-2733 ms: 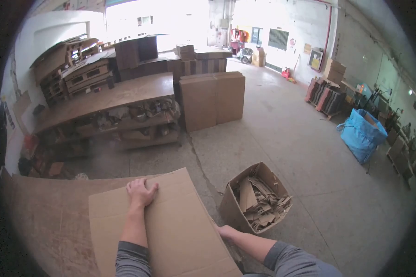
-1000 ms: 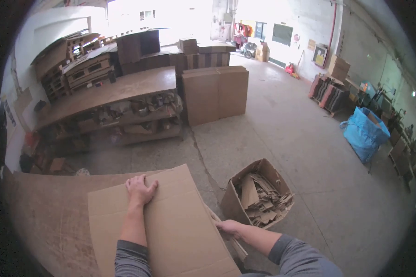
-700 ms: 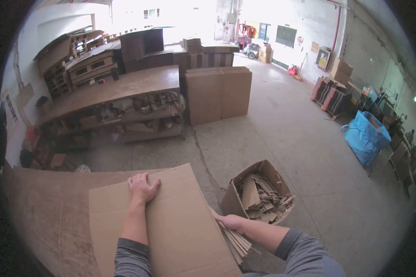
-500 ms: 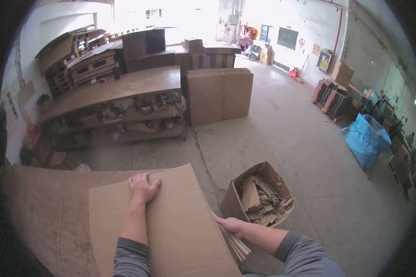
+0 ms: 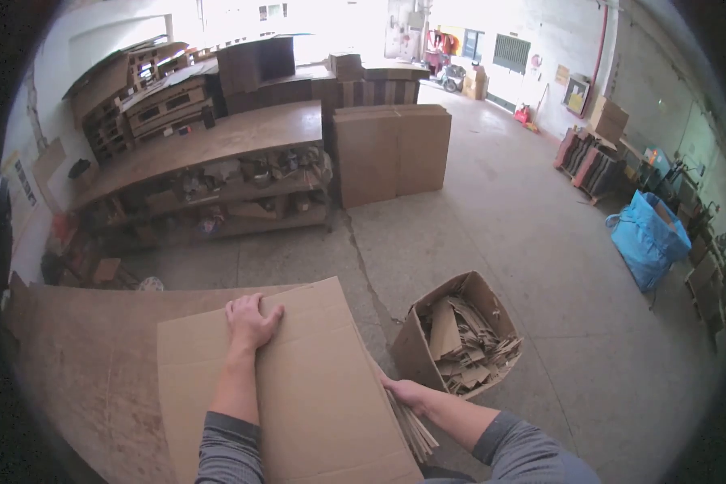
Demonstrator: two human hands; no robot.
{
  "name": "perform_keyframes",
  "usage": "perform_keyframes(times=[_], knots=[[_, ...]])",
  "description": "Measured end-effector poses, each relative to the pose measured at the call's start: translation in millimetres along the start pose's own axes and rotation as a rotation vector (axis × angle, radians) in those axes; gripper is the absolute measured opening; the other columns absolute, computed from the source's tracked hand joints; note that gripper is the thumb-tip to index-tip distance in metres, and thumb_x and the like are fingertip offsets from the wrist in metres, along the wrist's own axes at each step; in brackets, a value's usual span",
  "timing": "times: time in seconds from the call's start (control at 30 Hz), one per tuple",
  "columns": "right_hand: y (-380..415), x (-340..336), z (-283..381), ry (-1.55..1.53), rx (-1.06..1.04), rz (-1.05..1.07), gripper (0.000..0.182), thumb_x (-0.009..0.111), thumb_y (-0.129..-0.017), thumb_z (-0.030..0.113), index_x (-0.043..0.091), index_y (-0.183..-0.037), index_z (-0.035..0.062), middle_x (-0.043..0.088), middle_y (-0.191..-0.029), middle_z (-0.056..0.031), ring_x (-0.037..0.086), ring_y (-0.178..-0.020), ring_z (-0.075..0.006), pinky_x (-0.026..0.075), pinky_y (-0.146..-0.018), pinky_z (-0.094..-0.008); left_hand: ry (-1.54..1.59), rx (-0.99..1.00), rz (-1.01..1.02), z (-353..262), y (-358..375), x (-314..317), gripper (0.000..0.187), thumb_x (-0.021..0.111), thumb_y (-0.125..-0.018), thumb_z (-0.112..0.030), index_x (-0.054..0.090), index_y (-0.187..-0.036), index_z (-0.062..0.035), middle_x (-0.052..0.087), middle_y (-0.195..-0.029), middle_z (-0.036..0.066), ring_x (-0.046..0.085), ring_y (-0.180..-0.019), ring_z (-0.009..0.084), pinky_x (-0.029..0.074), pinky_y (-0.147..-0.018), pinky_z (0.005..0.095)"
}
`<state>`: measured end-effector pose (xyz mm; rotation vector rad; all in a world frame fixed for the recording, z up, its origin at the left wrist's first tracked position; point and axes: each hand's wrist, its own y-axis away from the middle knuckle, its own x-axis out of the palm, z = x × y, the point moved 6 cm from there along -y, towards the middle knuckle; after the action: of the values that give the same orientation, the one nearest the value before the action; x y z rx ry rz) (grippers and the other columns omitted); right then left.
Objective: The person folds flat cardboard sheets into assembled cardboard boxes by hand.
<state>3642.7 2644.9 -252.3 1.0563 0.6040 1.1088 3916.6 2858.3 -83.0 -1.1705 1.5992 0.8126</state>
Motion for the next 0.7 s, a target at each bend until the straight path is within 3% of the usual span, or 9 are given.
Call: perform_keyframes(times=[0.17,0.27,0.37,0.4,0.47,0.57,0.67,0.7], knots=[[4,8,-2,0.032,0.023,0.07,0.071,0.062,-0.077,0.064,0.061,-0.111,0.0016,0.067,-0.108,-0.0101,0.066,-0.095,-0.0234,0.055,-0.082,-0.0411,0.015,0.037,-0.081,5,-3,5,0.068,0.043,-0.079,-0.062,0.06,-0.117,-0.007,0.061,-0.115,0.012,0.05,-0.112,0.0278,0.024,-0.104,0.0421],[3,8,-4,0.034,-0.004,-0.021,0.063,0.062,-0.079,0.061,0.066,-0.099,0.0012,0.069,-0.097,-0.0076,0.067,-0.083,-0.0221,0.057,-0.073,-0.0405,0.038,0.043,-0.082,6,-3,5,0.069,0.043,-0.08,-0.063,0.059,-0.118,-0.0076,0.061,-0.116,0.013,0.049,-0.114,0.0276,0.023,-0.106,0.0427],[7,8,-1,0.05,-0.008,-0.02,0.065,0.064,-0.079,0.059,0.064,-0.107,0.0001,0.067,-0.107,-0.0102,0.066,-0.092,-0.024,0.055,-0.08,-0.0403,0.043,0.086,-0.196,11,-5,10,0.065,0.048,-0.077,-0.062,0.063,-0.109,-0.0081,0.063,-0.106,0.01,0.052,-0.106,0.0262,0.025,-0.101,0.0412],[17,9,4,0.033,-0.023,0.008,0.062,0.061,-0.079,0.061,0.062,-0.1,0.0029,0.061,-0.097,-0.0081,0.059,-0.083,-0.0214,0.049,-0.073,-0.0371,0.04,0.082,-0.184,11,-6,10,0.066,0.048,-0.077,-0.062,0.063,-0.11,-0.0078,0.063,-0.107,0.011,0.052,-0.107,0.026,0.025,-0.102,0.0409],[37,16,17,-0.02,-0.112,0.119,0.06,0.05,-0.08,0.072,0.056,-0.069,0.0141,0.038,-0.056,0.0003,0.031,-0.047,-0.0109,0.023,-0.047,-0.0244,0.032,0.07,-0.164,11,-6,10,0.068,0.047,-0.077,-0.063,0.062,-0.112,-0.0068,0.063,-0.11,0.012,0.052,-0.11,0.025,0.024,-0.103,0.0396],[34,9,24,-0.1,-0.066,0.423,0.048,0.057,-0.088,0.052,0.033,-0.061,0.0196,0.025,-0.053,0.0044,0.025,-0.046,-0.0077,0.019,-0.045,-0.0208,0.047,0.083,-0.168,15,-9,12,0.066,0.048,-0.079,-0.06,0.061,-0.112,-0.0042,0.062,-0.107,0.014,0.052,-0.107,0.0282,0.025,-0.103,0.0417],[42,6,33,-0.064,-0.037,0.348,0.033,0.062,-0.088,0.026,0.039,-0.068,0.0153,0.032,-0.055,0.0003,0.029,-0.049,-0.0117,0.025,-0.049,-0.0254,0.028,0.048,-0.144,11,-6,7,0.064,0.05,-0.08,-0.057,0.06,-0.114,-0.0041,0.062,-0.108,0.014,0.052,-0.108,0.0284,0.028,-0.103,0.0396],[46,5,34,-0.039,-0.037,0.336,0.026,0.061,-0.089,0.025,0.044,-0.074,0.0116,0.039,-0.064,-0.0029,0.036,-0.056,-0.0142,0.031,-0.055,-0.0268,0.025,0.061,-0.126,9,-5,8,0.064,0.05,-0.08,-0.056,0.06,-0.115,-0.0034,0.062,-0.109,0.014,0.052,-0.109,0.0291,0.028,-0.103,0.0401]])
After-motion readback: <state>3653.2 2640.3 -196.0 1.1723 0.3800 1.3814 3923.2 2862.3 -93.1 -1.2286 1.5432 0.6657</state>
